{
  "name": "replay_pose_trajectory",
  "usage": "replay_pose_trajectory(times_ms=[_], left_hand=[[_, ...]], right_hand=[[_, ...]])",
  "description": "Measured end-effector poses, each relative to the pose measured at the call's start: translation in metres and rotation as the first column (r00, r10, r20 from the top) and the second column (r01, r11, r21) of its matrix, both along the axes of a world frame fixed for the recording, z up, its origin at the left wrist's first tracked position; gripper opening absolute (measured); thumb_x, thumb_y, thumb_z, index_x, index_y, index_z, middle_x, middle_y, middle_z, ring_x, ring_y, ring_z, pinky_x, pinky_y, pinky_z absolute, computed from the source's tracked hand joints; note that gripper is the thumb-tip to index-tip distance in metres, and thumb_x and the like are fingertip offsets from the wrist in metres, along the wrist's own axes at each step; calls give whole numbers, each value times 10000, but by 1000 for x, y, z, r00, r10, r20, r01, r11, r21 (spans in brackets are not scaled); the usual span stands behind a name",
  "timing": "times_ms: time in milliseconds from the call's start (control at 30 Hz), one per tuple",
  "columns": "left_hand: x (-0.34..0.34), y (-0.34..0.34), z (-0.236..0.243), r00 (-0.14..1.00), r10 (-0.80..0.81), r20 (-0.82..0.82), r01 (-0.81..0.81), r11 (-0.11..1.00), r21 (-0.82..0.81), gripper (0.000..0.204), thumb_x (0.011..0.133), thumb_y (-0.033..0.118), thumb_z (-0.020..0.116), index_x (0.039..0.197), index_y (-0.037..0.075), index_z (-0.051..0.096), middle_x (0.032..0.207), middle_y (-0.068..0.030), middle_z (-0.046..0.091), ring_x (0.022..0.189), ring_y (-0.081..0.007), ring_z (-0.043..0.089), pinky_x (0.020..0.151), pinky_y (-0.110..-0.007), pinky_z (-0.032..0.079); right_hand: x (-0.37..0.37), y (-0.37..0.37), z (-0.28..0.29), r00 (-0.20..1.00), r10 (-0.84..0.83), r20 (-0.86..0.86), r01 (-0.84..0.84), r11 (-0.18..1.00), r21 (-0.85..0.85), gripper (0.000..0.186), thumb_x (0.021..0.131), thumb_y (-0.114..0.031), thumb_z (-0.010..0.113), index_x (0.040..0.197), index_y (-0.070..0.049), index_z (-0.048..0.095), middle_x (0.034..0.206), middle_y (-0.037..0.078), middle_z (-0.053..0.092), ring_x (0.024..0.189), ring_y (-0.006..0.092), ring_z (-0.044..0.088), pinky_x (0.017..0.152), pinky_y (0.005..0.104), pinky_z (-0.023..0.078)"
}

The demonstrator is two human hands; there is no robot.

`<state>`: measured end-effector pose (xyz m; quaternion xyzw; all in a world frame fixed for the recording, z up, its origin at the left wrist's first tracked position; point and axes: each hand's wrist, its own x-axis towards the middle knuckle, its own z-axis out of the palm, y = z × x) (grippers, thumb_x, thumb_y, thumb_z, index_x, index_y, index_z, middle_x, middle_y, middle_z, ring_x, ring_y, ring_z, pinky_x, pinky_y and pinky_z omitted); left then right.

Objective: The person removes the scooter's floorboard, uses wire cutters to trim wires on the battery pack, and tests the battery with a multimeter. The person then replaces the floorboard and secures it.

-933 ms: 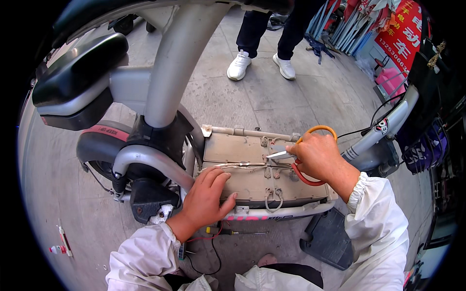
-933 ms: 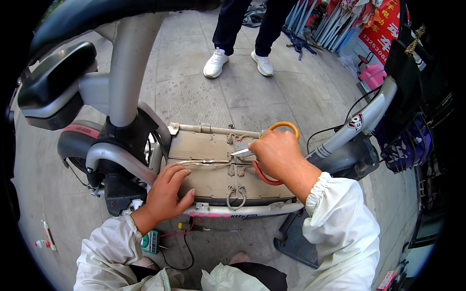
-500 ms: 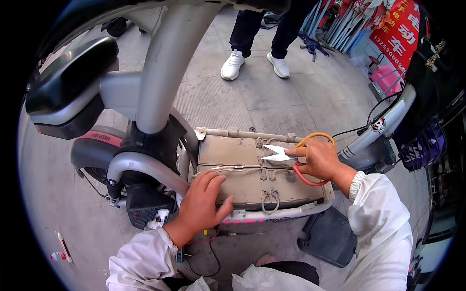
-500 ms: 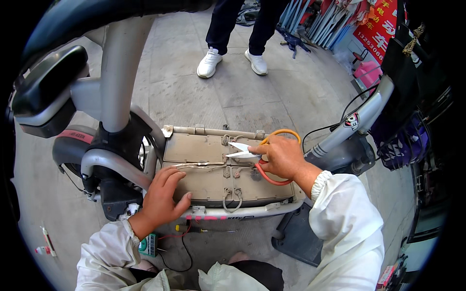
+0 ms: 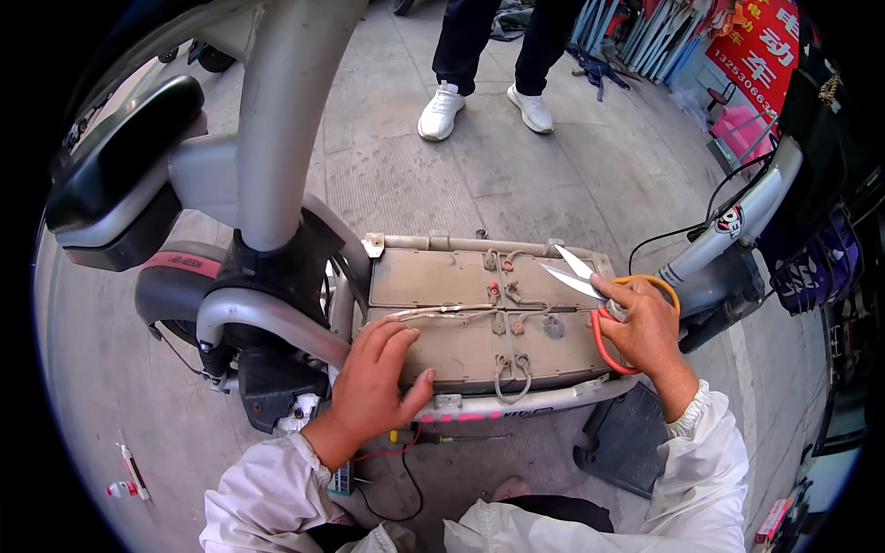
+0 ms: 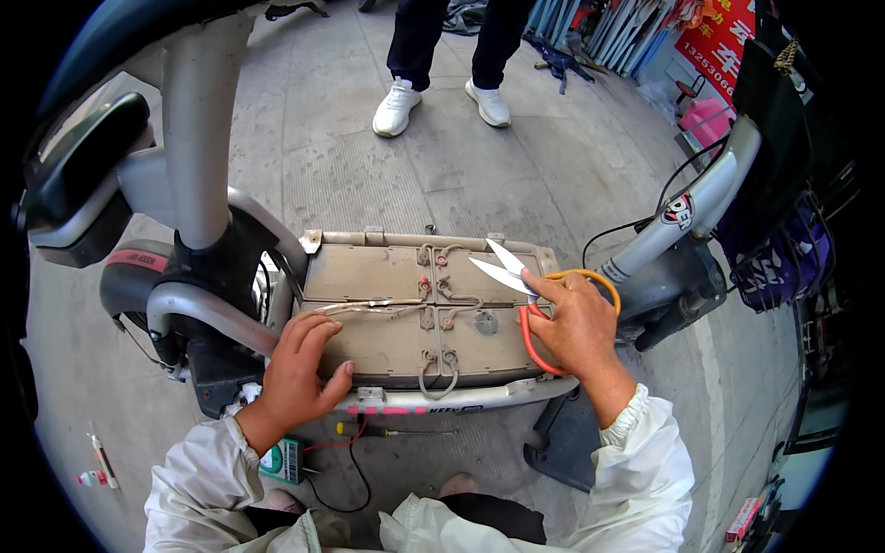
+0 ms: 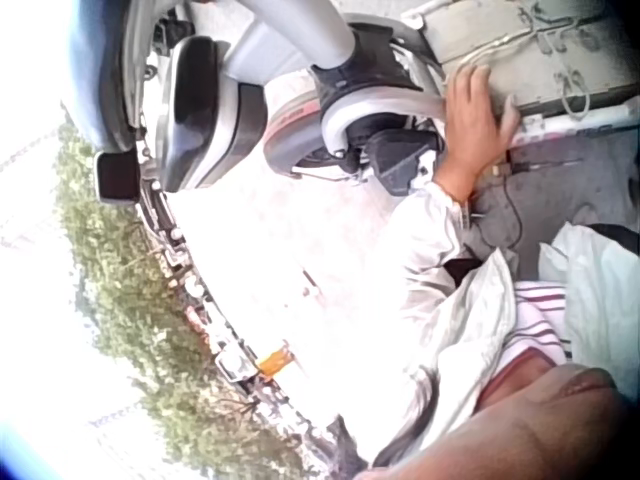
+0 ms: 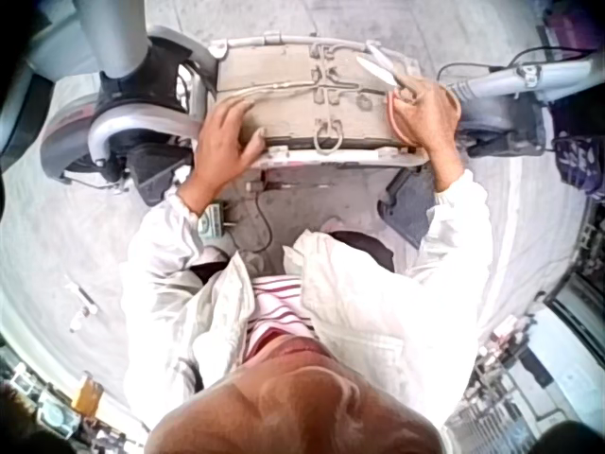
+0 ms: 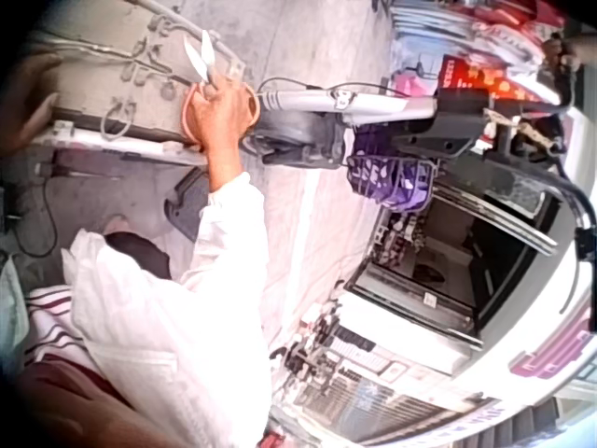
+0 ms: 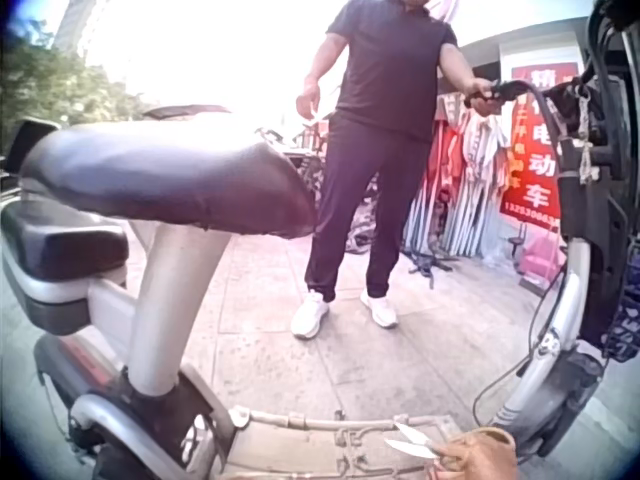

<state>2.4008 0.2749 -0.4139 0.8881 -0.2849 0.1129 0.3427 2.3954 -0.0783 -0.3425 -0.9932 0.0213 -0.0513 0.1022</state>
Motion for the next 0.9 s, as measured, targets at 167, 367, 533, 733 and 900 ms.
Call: replay_pose_trajectory(times_ms=[167, 367, 533, 733, 900], left_hand=[[2, 0, 1, 1000, -14, 4, 14, 1000, 13, 483, 787, 143, 740, 1214, -24, 589, 1219, -213, 583, 1207, -420, 550, 1041, -470, 463], [2, 1, -1, 1000, -16, 6, 16, 1000, -1, 488, 790, 156, 740, 1217, -25, 589, 1223, -213, 584, 1212, -422, 547, 1047, -476, 457], [2, 3, -2, 1000, -13, 12, 13, 1000, -3, 498, 791, 168, 744, 1226, -22, 590, 1228, -213, 585, 1221, -423, 543, 1052, -479, 455], [2, 1, -1, 1000, -18, 10, 18, 1000, -2, 497, 791, 166, 742, 1225, -22, 590, 1228, -213, 584, 1230, -424, 538, 1056, -477, 453], [4, 0, -1, 1000, -21, 13, 22, 1000, -14, 498, 790, 170, 740, 1223, -24, 590, 1226, -212, 584, 1228, -423, 539, 1060, -477, 450]], right_hand=[[-19, 18, 14, 926, 371, -70, -378, 914, -151, 516, 706, -208, 864, 1211, -245, 766, 857, 71, 620, 799, 246, 623, 659, 385, 482], [-19, 27, 18, 926, 374, -54, -378, 908, -181, 530, 696, -199, 862, 1214, -239, 760, 839, 68, 607, 788, 253, 617, 658, 394, 473], [-12, 31, 22, 914, 401, -63, -405, 891, -205, 532, 684, -180, 857, 1204, -244, 765, 838, 75, 606, 794, 257, 620, 655, 397, 471], [15, 33, 33, 842, 513, -164, -533, 750, -391, 455, 739, -185, 816, 1182, -274, 769, 855, 78, 618, 837, 256, 642, 679, 385, 495], [52, 53, 54, 719, 642, -268, -682, 576, -451, 356, 805, -178, 759, 1146, -277, 781, 867, 86, 630, 869, 254, 657, 692, 392, 516]])
